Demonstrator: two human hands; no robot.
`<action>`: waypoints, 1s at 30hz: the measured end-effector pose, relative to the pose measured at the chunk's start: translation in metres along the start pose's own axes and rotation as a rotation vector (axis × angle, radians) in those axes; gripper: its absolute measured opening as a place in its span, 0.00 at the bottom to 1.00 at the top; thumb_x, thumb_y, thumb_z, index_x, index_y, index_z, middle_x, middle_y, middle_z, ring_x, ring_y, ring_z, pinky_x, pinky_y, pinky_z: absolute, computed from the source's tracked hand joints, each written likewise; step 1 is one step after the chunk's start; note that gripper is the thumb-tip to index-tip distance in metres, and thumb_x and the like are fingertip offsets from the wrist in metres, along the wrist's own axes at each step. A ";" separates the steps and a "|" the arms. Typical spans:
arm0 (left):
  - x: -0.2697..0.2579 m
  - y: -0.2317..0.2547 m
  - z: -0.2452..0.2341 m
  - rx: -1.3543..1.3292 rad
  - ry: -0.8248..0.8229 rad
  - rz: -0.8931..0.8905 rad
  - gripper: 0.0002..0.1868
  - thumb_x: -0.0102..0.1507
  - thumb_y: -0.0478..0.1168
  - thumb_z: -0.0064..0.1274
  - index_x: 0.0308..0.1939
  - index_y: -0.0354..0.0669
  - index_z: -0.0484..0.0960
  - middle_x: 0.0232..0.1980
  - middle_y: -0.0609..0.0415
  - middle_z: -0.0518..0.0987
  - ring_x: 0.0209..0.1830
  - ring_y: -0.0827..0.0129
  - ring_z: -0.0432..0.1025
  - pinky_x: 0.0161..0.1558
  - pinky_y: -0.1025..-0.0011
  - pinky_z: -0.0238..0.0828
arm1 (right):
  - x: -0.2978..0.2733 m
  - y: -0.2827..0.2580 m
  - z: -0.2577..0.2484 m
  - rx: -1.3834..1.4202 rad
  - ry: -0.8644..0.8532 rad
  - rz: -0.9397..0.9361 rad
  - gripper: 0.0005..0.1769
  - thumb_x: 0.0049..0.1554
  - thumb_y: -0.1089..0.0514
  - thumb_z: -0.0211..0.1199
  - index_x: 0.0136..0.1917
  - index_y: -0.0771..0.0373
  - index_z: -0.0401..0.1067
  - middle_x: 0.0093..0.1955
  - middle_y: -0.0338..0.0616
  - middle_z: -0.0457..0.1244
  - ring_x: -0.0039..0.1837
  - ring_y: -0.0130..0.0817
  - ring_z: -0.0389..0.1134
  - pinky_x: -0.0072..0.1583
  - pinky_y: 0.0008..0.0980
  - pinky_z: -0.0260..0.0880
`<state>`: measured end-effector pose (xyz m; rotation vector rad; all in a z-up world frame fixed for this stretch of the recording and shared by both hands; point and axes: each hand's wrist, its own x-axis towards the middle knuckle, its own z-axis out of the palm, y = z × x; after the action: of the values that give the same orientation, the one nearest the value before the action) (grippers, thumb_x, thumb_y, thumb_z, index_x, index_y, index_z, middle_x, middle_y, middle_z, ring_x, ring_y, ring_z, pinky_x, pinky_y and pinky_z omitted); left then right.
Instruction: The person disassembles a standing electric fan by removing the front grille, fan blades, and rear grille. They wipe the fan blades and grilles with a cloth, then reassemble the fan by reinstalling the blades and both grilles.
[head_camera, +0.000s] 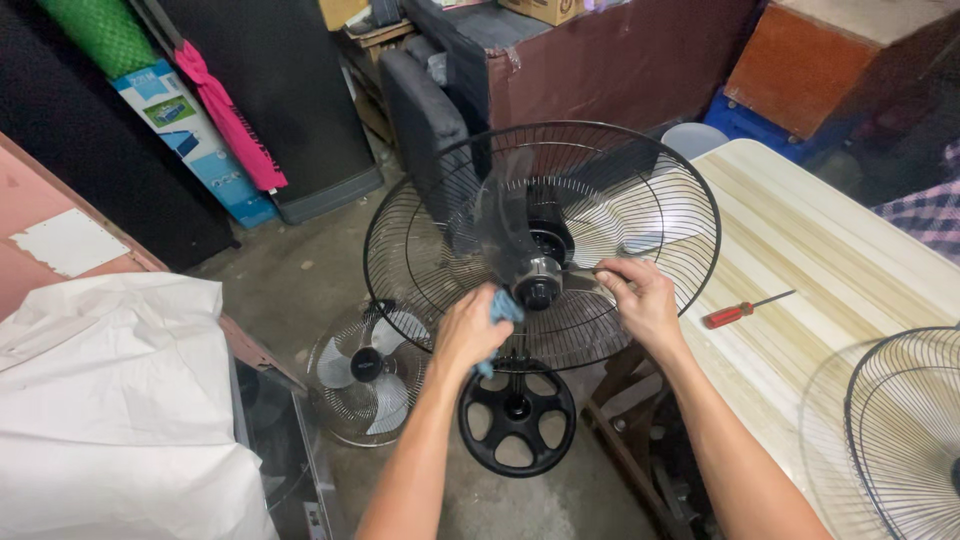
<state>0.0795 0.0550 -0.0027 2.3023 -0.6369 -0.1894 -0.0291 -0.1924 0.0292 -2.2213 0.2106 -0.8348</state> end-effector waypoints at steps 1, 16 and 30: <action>-0.005 -0.009 -0.006 0.064 0.001 0.013 0.24 0.52 0.40 0.58 0.52 0.40 0.76 0.54 0.43 0.80 0.56 0.47 0.75 0.55 0.53 0.71 | 0.001 0.000 -0.001 0.018 -0.004 0.015 0.10 0.56 0.57 0.69 0.51 0.61 0.80 0.46 0.43 0.72 0.50 0.39 0.67 0.54 0.35 0.67; 0.011 0.046 -0.009 -0.800 0.585 0.257 0.26 0.62 0.40 0.63 0.60 0.33 0.72 0.53 0.46 0.80 0.51 0.64 0.75 0.54 0.65 0.71 | 0.008 -0.014 0.017 -0.273 0.077 -0.215 0.11 0.57 0.45 0.69 0.44 0.52 0.79 0.45 0.36 0.67 0.54 0.38 0.63 0.57 0.43 0.50; 0.068 0.090 -0.059 -0.583 0.389 0.313 0.14 0.57 0.40 0.69 0.42 0.38 0.84 0.38 0.54 0.87 0.36 0.74 0.80 0.39 0.73 0.77 | -0.007 0.012 0.031 -0.151 0.145 -0.264 0.07 0.57 0.54 0.68 0.40 0.57 0.75 0.38 0.36 0.62 0.46 0.36 0.61 0.52 0.37 0.53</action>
<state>0.1220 0.0022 0.1053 1.5952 -0.6266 0.1970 -0.0135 -0.1797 0.0018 -2.3637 0.0495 -1.1583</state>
